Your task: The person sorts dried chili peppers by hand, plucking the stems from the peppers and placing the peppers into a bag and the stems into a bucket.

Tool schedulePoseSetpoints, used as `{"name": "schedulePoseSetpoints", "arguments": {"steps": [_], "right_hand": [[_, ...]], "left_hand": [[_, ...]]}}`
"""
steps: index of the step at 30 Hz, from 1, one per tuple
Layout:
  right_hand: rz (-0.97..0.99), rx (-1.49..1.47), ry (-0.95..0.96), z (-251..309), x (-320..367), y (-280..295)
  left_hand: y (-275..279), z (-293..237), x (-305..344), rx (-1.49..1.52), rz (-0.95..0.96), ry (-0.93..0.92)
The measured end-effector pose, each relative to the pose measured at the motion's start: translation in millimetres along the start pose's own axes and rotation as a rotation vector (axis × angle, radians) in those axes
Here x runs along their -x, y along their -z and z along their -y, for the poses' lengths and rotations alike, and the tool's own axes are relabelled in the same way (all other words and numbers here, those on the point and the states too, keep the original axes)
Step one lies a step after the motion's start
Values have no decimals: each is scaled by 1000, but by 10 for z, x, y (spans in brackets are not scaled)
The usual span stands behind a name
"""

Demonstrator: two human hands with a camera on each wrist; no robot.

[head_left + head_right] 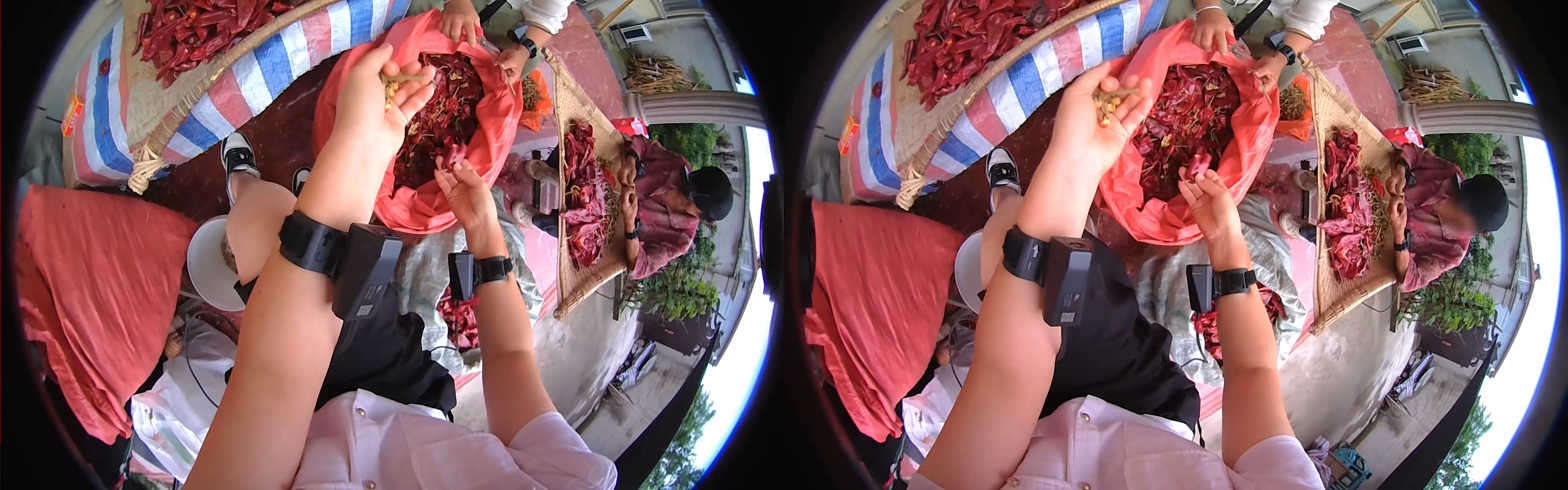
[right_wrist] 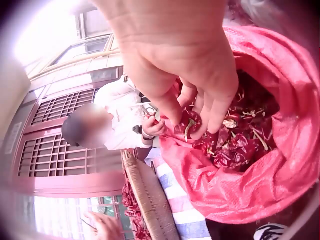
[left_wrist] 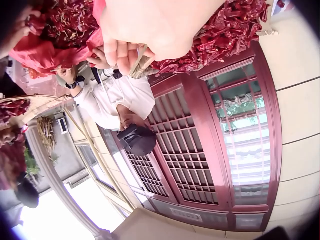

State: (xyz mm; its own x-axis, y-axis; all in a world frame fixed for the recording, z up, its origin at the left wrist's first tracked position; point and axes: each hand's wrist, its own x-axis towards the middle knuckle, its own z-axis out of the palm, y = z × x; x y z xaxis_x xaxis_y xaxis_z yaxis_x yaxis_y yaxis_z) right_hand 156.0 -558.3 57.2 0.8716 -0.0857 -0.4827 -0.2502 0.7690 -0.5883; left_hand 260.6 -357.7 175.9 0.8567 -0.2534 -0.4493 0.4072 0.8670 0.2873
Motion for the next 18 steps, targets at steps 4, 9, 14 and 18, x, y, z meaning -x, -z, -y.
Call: {"name": "schedulePoseSetpoints", "arguments": {"steps": [4,9,14,18], "right_hand": [[85,-61,86,101,63,-313],[147,7,173,300,87,-594],[74,251,341,403,135,-869],[24,425,456,359,195,-1054]], "left_hand": [[-21,116,-11,-104,14,84],[133,323,-42,-333,67,154],[156,397,-26,-369,88,268],[147,453,24,-408,141,328]]}}
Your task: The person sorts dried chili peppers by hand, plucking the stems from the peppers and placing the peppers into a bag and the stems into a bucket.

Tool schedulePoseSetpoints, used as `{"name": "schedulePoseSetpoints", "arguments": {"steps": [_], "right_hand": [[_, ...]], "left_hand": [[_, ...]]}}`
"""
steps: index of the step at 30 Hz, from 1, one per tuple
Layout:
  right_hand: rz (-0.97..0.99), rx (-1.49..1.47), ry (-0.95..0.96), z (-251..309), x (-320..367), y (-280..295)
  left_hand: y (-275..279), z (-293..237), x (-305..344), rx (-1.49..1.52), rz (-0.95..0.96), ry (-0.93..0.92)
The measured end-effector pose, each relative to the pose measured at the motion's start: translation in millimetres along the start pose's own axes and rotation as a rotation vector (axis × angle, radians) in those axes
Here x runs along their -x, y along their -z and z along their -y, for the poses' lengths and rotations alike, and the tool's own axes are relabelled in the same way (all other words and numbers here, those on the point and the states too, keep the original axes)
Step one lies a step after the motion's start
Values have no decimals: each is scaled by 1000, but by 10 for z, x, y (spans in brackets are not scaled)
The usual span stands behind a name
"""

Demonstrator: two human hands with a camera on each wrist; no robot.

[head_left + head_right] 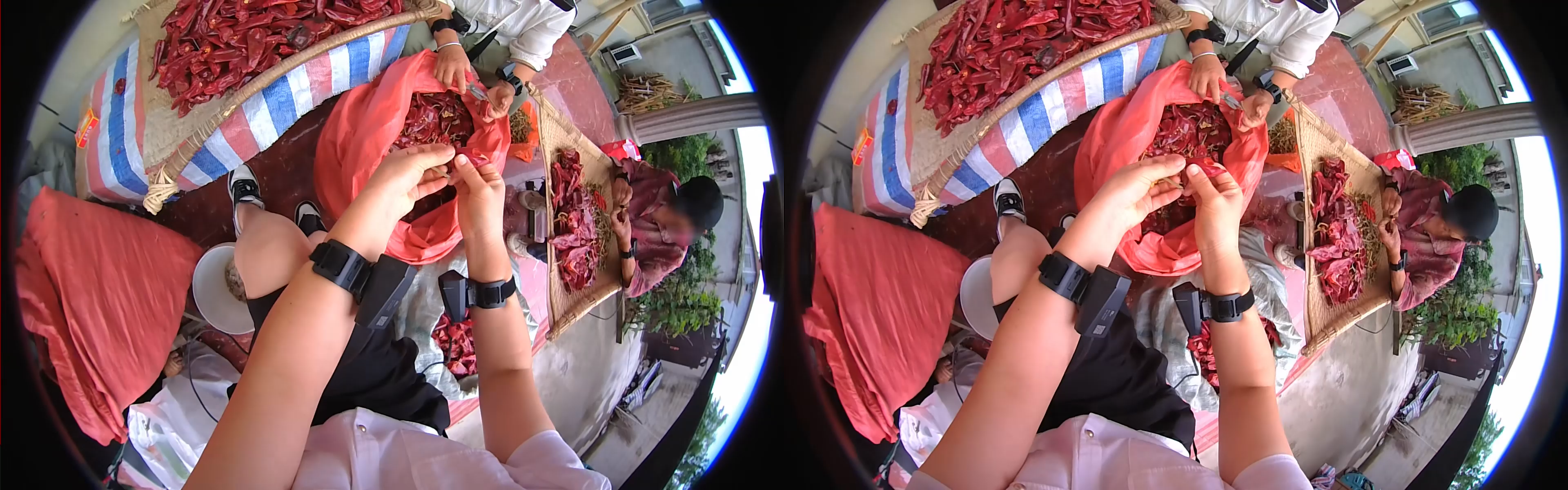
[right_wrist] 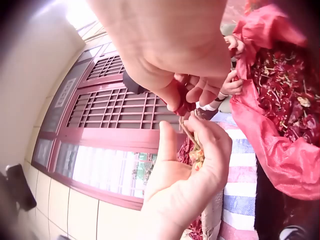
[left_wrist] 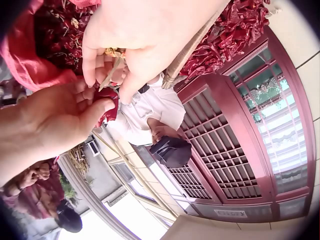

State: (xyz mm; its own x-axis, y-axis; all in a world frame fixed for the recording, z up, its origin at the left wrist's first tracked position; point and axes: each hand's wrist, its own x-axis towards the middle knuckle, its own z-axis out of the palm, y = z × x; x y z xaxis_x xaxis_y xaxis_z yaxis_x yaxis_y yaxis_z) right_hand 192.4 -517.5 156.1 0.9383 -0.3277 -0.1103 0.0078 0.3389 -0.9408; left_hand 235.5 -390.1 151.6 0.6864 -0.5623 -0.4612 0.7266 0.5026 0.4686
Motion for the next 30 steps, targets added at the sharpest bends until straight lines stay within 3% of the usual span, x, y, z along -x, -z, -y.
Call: {"name": "schedulePoseSetpoints", "arguments": {"steps": [5,7,9,11,13,15,23,25,27,29,30], "right_hand": [[43,95,19,146,45,-96],[203,476,-17,328,57,-117],[260,536,-22,385,16,-60],[327,1039,229,519,50,-125],[311,1035,215,496,98,-174],[311,1288,513,418,105,-179],[98,1286,325,305,192,-200],[20,928,229,178,177,-170],[-2,895,206,140,224,-189],[-4,822,179,199,298,-259],[-31,782,185,213,324,-279]], "left_hand": [[28,19,-8,-45,-15,-41],[40,11,-18,-124,-35,-65],[13,6,-15,-204,-51,-90],[-31,4,-1,-296,-68,-109],[-41,11,-8,-289,-64,-108],[-52,5,4,-282,-63,-108],[-84,71,-48,-126,-57,-286],[-124,90,-35,-114,-88,-313],[-156,109,-26,-105,-126,-338],[-213,134,-26,-873,-376,-1120],[-251,125,0,-890,-380,-1121]]}}
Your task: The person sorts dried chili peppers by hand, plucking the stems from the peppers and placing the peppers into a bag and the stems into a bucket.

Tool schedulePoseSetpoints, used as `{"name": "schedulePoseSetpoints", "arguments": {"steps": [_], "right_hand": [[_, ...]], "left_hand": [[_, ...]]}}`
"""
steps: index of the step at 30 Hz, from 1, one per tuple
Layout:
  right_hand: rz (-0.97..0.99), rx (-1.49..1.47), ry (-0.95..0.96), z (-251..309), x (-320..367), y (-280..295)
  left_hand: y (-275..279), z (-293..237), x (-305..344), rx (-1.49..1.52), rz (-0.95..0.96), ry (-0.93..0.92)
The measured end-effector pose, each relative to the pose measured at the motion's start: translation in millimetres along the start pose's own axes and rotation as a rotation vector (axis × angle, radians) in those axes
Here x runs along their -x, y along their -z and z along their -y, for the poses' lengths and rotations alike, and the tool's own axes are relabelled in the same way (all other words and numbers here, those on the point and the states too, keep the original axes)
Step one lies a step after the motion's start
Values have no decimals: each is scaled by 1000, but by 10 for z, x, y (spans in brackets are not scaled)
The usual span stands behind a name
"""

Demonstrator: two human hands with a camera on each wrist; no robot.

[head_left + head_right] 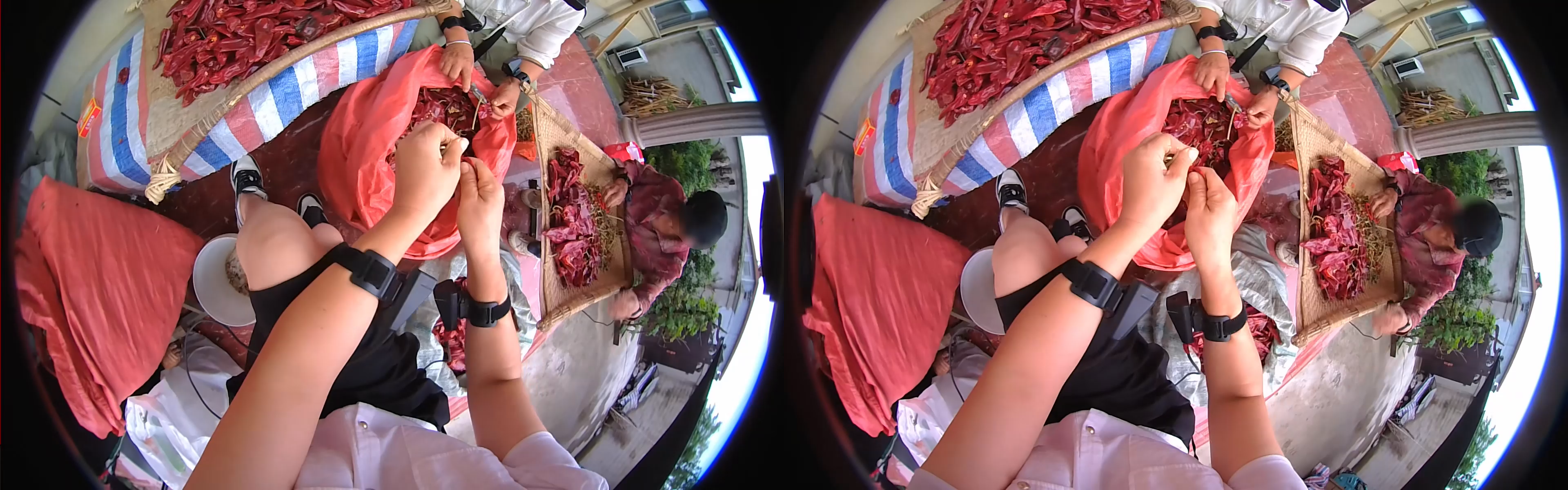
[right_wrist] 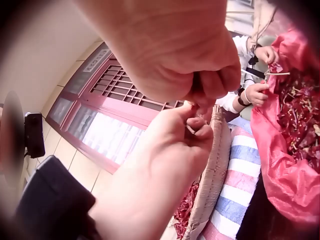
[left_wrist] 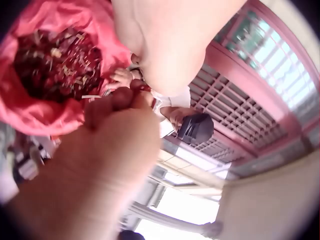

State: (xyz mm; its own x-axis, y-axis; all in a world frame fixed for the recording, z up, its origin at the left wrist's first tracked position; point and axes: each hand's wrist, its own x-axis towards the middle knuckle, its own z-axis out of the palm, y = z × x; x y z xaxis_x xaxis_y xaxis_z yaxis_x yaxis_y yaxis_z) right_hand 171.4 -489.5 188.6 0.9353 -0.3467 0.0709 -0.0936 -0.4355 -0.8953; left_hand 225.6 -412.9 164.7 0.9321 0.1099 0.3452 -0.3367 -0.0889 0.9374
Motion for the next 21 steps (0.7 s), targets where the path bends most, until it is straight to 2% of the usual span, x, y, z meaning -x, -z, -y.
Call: {"name": "schedulePoseSetpoints", "arguments": {"steps": [1,3,4,5,7,9,11,13,14,17,21], "right_hand": [[1,-1,1,4,-3,-12],[-36,66,80,1,21,-9],[-19,46,22,-17,22,-6],[-16,45,21,-57,27,1],[68,-250,-136,-102,30,12],[95,-313,-157,-93,40,58],[203,-391,-214,-83,27,148],[240,-437,-219,-97,7,233],[268,-441,-256,-101,12,286],[286,-467,-299,-86,26,352],[189,-350,-267,-82,-7,294]], "left_hand": [[-4,-6,2,-1,-1,0],[-15,-19,35,103,4,155],[-18,0,48,137,23,243],[-15,20,59,136,22,244],[-5,59,67,211,70,355],[7,65,81,217,84,347],[31,53,64,226,99,336],[137,-21,-10,432,359,732],[162,-26,-17,520,438,748],[153,-47,29,591,492,801],[97,-24,68,530,506,775]]}}
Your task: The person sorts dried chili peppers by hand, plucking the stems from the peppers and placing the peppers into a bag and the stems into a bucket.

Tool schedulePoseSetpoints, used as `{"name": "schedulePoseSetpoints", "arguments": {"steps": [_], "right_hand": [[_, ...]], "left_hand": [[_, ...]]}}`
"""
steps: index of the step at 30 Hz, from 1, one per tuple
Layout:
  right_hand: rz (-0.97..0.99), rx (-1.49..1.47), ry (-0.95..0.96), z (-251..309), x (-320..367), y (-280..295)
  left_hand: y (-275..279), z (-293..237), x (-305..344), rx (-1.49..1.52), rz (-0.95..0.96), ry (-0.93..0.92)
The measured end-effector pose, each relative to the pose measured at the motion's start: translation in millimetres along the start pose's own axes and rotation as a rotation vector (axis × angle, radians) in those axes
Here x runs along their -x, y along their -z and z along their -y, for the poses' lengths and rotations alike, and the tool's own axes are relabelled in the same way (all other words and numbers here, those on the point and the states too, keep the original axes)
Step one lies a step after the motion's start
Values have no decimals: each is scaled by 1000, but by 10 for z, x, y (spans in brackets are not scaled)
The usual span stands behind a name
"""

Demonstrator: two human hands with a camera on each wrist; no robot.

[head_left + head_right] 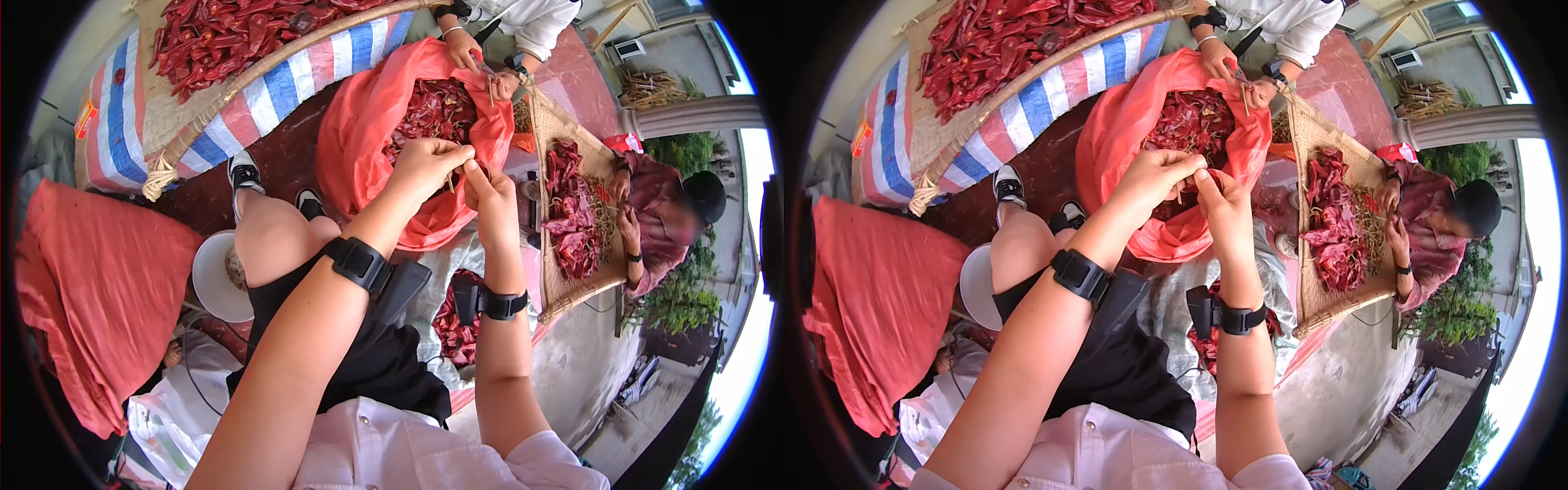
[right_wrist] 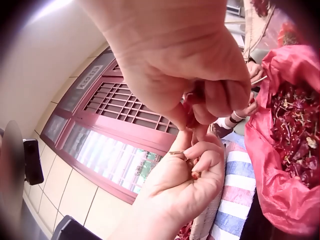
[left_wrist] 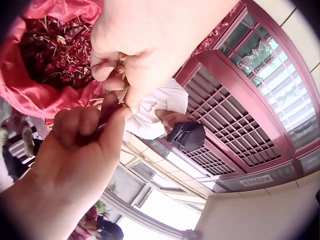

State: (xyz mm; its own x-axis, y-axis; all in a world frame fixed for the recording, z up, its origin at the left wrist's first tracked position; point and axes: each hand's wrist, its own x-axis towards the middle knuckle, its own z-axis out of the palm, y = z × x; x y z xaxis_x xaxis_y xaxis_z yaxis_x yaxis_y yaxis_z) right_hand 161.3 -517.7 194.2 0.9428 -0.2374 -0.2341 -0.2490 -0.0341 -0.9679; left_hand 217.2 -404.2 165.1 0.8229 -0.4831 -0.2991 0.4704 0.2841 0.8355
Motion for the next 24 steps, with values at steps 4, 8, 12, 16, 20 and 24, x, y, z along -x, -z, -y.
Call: {"name": "schedulePoseSetpoints", "arguments": {"steps": [4,8,12,16,20,24], "right_hand": [[-29,23,63,-19,-12,-73],[-82,218,406,-81,10,-208],[-56,172,242,-60,56,-109],[-64,146,176,-211,197,118],[-56,224,-49,-688,501,585],[30,499,-273,-1322,1093,1184]], "left_hand": [[-2,-5,5,89,-7,-26],[99,6,-35,391,-23,137],[169,-19,-51,591,137,296],[219,-28,-81,659,20,270],[252,-78,-85,638,-15,241],[291,-169,-45,715,-128,115]]}}
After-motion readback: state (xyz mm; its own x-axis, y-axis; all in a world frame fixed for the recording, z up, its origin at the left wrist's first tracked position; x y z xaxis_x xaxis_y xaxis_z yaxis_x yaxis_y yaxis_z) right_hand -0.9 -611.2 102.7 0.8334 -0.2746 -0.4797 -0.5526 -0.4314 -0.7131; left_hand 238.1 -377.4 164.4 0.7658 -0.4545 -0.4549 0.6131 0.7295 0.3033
